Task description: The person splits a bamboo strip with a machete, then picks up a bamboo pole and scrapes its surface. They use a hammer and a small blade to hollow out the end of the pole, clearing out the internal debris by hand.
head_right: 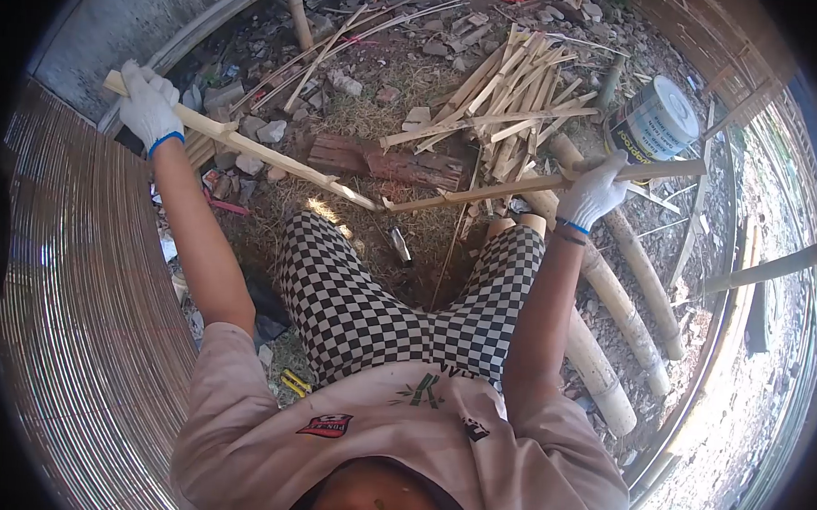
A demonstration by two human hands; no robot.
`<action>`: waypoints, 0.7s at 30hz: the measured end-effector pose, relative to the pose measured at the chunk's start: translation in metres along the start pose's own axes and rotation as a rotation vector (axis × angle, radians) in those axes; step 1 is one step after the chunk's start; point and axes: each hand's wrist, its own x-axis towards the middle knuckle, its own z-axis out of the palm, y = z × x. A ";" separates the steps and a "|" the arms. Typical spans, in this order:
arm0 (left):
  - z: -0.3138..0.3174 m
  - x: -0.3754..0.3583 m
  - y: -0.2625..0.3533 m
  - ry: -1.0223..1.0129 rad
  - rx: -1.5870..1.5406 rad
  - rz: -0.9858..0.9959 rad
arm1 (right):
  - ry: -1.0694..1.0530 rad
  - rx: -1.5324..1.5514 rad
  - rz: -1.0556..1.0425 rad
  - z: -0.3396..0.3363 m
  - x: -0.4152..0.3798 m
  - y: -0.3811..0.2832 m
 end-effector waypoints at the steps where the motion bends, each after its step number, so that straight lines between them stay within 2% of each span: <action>1: 0.005 -0.004 0.000 -0.067 -0.017 -0.003 | -0.108 -0.052 -0.055 -0.005 -0.009 -0.007; 4: 0.017 -0.020 0.005 -0.243 -0.041 -0.040 | -0.451 -0.682 -0.133 -0.023 -0.006 -0.037; 8: 0.013 -0.023 0.009 -0.460 -0.137 -0.112 | -0.532 -0.648 0.126 -0.045 -0.020 -0.101; 10: 0.006 -0.016 0.006 -0.451 -0.134 -0.126 | -0.418 -0.498 -0.018 -0.046 -0.031 -0.120; 16: -0.001 -0.015 0.008 -0.369 -0.112 -0.124 | -0.077 -0.259 -0.213 -0.058 -0.035 -0.195; 18: 0.000 -0.018 0.012 -0.350 -0.116 -0.125 | -0.019 -0.222 -0.350 -0.057 -0.032 -0.201; 21: 0.003 -0.023 0.014 -0.353 -0.120 -0.127 | 0.137 -0.021 -0.389 -0.032 -0.023 -0.190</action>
